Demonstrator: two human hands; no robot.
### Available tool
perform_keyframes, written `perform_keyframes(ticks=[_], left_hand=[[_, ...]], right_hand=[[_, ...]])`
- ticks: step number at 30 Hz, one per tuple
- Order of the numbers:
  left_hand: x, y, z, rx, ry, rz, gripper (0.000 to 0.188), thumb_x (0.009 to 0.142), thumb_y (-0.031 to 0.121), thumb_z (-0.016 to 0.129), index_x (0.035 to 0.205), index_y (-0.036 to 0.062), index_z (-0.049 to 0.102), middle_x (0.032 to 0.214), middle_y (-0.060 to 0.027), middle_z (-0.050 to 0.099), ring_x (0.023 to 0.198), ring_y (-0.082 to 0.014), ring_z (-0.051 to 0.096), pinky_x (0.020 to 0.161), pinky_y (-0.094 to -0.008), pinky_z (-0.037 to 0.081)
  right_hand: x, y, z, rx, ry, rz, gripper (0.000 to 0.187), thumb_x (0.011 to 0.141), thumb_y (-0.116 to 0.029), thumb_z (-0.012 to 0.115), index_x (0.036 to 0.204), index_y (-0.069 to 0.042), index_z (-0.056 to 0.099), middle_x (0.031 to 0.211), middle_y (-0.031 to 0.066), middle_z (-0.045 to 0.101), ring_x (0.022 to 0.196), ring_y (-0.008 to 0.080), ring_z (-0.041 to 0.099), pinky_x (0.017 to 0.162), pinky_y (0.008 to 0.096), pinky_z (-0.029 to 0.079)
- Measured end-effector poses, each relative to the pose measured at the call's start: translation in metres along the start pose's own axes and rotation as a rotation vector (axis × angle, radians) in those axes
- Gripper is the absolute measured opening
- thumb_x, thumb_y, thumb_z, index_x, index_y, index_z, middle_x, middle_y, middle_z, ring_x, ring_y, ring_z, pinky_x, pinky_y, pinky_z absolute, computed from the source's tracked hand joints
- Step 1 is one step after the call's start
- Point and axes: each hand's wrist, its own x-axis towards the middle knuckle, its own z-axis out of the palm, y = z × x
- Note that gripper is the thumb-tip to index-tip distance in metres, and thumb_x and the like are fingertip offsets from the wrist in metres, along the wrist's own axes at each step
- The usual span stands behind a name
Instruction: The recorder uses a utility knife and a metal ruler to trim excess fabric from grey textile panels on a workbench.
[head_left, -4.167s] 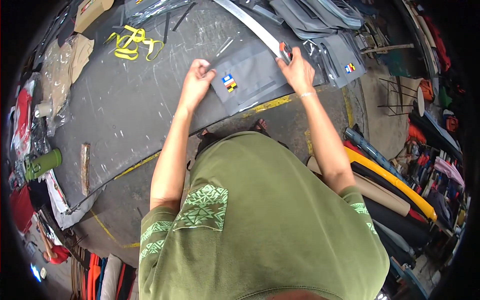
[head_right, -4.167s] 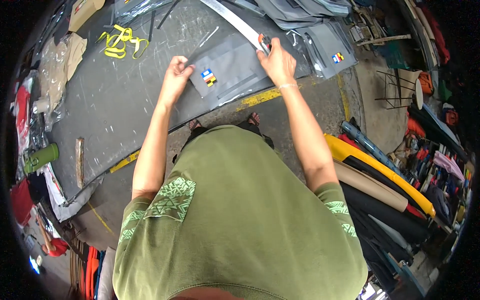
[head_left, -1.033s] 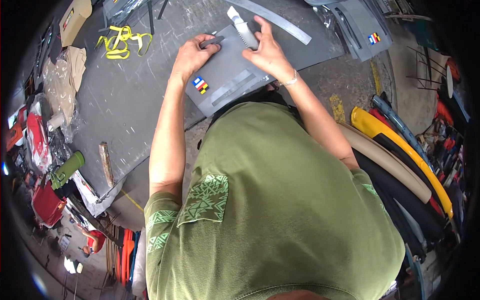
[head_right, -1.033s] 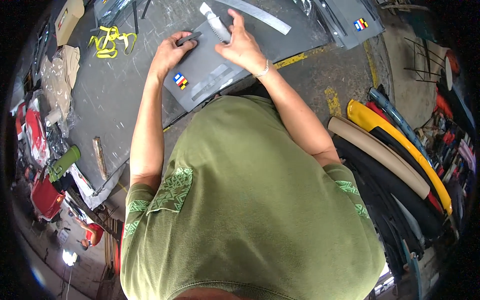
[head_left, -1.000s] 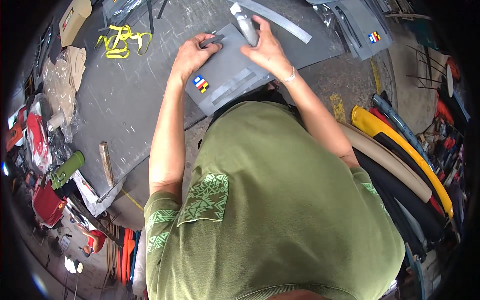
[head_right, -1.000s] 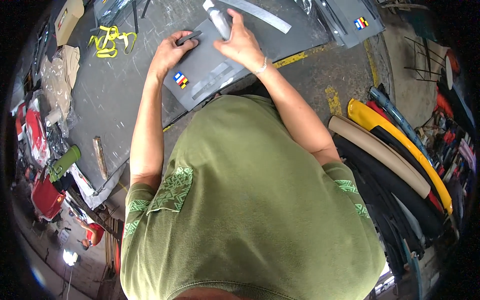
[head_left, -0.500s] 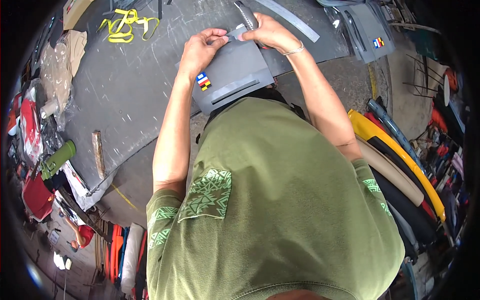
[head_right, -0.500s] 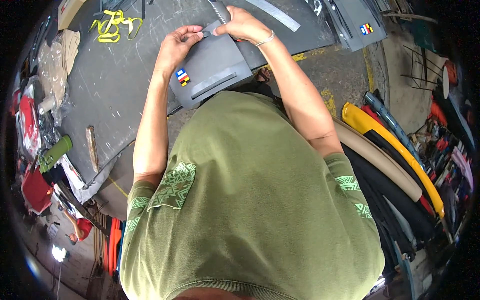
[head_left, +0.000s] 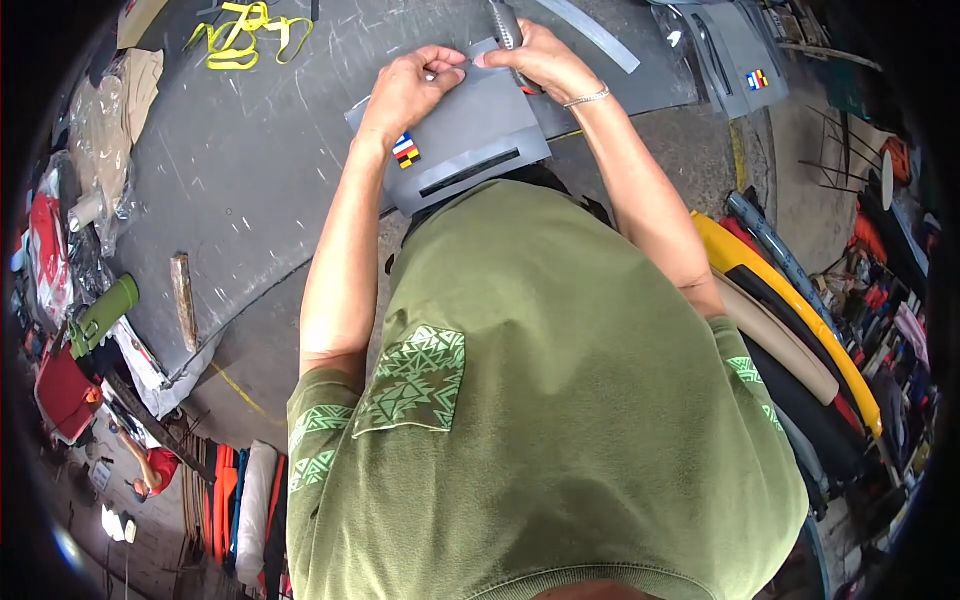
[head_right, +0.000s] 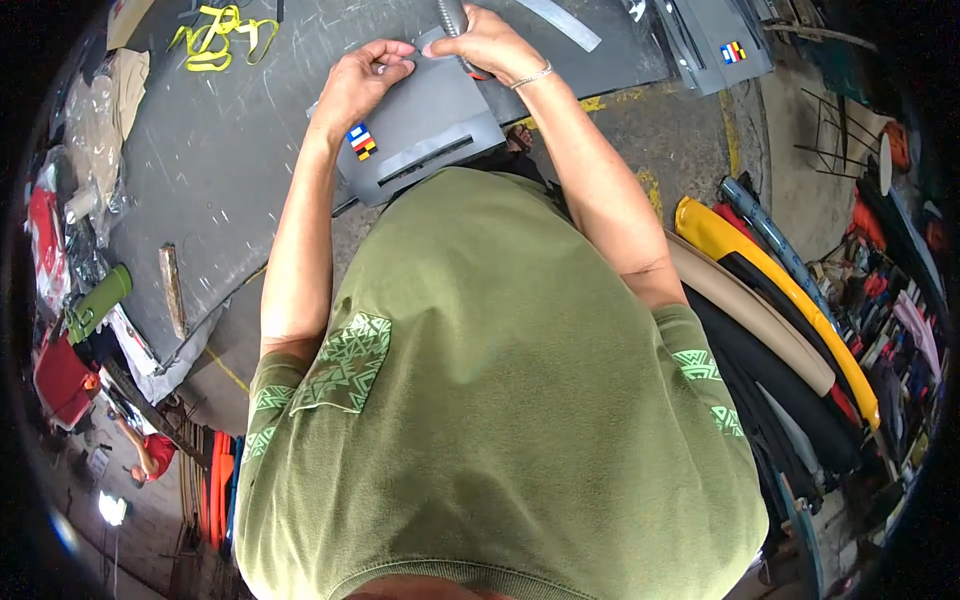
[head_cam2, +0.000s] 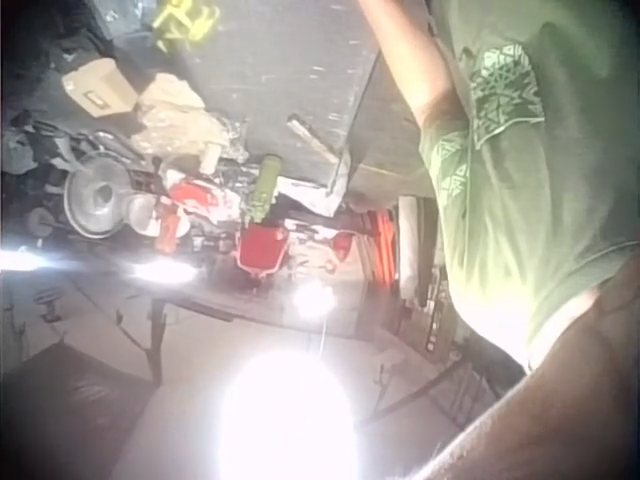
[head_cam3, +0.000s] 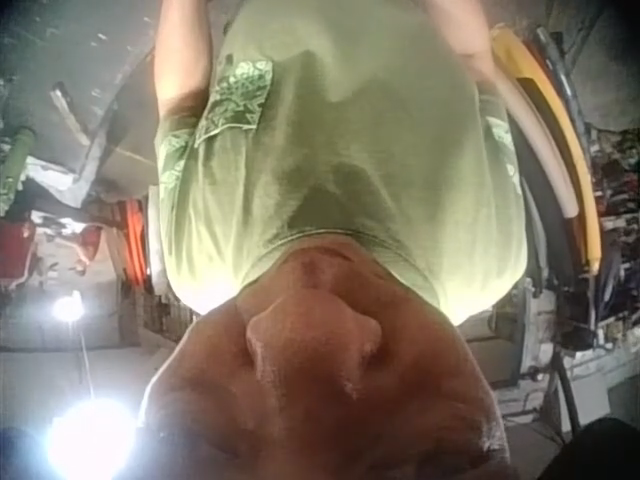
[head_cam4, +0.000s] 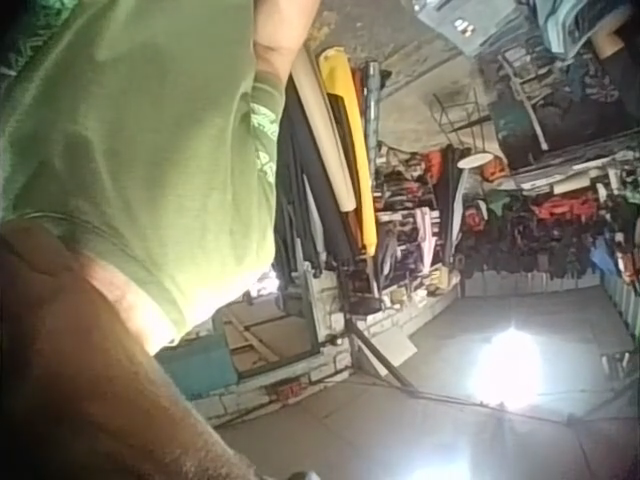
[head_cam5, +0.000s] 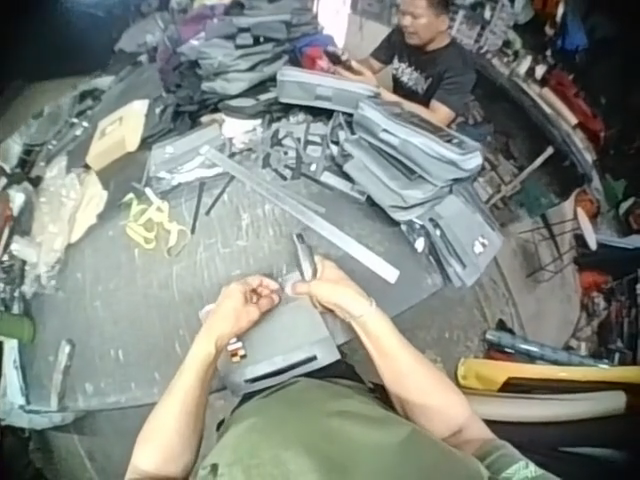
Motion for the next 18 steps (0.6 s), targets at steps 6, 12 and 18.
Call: perform_keyframes(ticks=[6,12,18], left_hand=[[0.007,-0.008,0.002,0.046,-0.002,0.009,0.030,0.098,0.029,0.070,0.120,0.0095,0.073,0.098,-0.0021,0.076,0.085,-0.0120,0.069,0.084,-0.0304,0.054],[0.007,-0.009,0.005,0.135,0.037,0.030,0.033,0.098,0.035,0.070,0.116,0.0074,0.072,0.095,-0.0071,0.076,0.083,-0.0159,0.071,0.081,-0.0340,0.055],[0.008,0.009,0.008,0.302,0.071,0.149,0.034,0.096,0.036,0.071,0.110,0.0052,0.073,0.086,-0.0097,0.075,0.078,-0.0182,0.071,0.077,-0.0355,0.055]], right_hand=[[-0.012,-0.012,0.014,-0.064,0.088,-0.085,0.040,0.077,-0.015,0.086,0.106,-0.001,0.062,0.084,0.0014,0.066,0.077,0.0105,0.061,0.068,0.0277,0.050],[-0.013,-0.023,0.016,-0.232,0.096,0.057,0.042,0.077,-0.017,0.086,0.108,0.000,0.062,0.081,0.0042,0.064,0.069,0.0145,0.061,0.061,0.0342,0.051],[0.005,0.003,0.004,-0.410,0.110,-0.274,0.048,0.081,-0.015,0.078,0.121,0.003,0.059,0.098,0.0193,0.067,0.086,0.0420,0.068,0.081,0.0463,0.054]])
